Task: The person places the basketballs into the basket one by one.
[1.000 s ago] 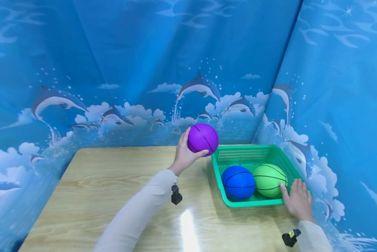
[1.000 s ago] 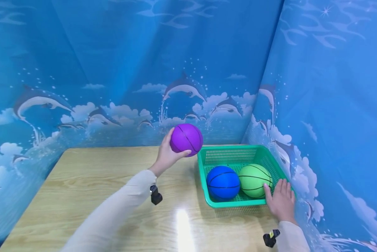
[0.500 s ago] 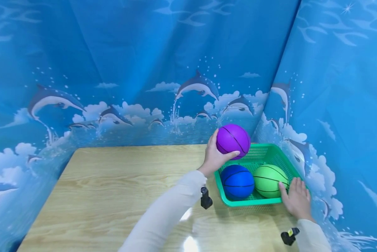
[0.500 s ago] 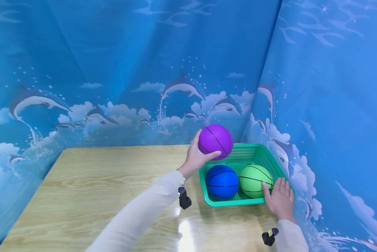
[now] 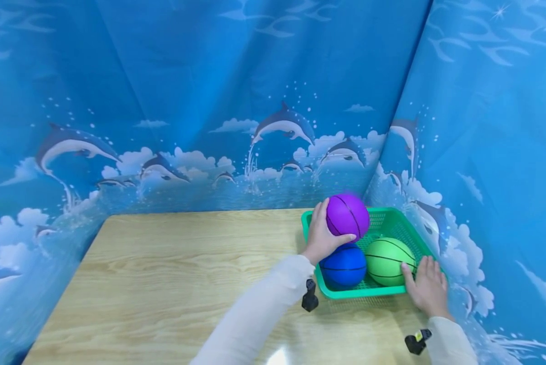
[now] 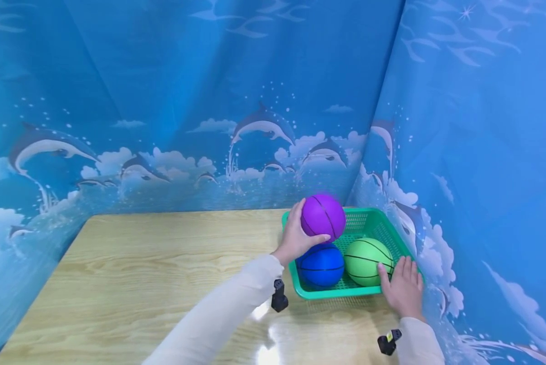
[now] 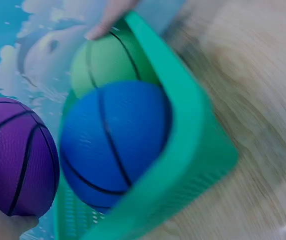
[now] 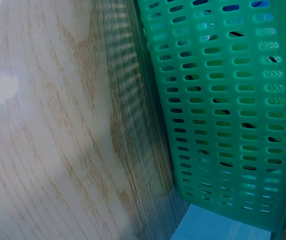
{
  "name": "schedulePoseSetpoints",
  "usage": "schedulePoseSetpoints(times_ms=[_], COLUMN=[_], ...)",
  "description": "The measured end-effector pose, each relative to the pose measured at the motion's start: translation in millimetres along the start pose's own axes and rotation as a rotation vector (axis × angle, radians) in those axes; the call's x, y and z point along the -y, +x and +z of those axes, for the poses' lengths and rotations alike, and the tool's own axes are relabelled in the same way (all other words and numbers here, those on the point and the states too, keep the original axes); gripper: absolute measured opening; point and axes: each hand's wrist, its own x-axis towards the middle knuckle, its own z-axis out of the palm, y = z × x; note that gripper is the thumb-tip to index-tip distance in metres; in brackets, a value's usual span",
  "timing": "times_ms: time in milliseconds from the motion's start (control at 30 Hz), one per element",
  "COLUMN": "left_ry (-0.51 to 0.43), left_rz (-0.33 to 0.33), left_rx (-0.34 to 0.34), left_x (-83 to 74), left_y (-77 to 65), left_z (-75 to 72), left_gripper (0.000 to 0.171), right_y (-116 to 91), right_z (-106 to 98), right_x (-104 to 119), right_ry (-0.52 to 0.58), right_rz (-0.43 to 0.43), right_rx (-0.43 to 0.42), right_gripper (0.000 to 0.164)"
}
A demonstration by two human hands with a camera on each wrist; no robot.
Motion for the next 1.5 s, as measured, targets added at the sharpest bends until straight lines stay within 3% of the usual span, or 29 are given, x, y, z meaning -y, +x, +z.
schedulePoseSetpoints(times_ms=[300, 533, 667, 767, 967, 1500], left_ry=[0.052, 0.179, 0.227, 0.215, 0.166, 0.207], left_rz=[-0.010, -0.001, 0.040, 0.051, 0.003, -0.031], left_rx=[0.038, 0.226, 0.282, 0.286, 0.291, 0.261], left_x=[14.1, 14.4, 15.2, 17.4, 22.9, 45.6], left_y=[1.4, -1.2, -4.3, -5.8, -7.1, -10.0], left_z=[-2.8, -9.1, -8.6, -8.2, -13.8, -31.5], left_gripper=[0.086, 0.078, 0.079, 0.078, 0.078, 0.078], right_y=[-2, -1, 1, 2, 1, -1], right_z=[-1, -2, 1, 2, 2, 0], right_x=[2, 4, 5, 6, 6, 1], right_ry=[0.003, -0.001, -0.003, -0.002, 0.003, -0.003], right_rz=[0.003, 0.000, 0.001, 0.002, 0.000, 0.001], right_rx=[-0.015, -0.012, -0.006, -0.007, -0.015, -0.003], right_gripper=[0.079, 0.079, 0.079, 0.079, 0.079, 0.079])
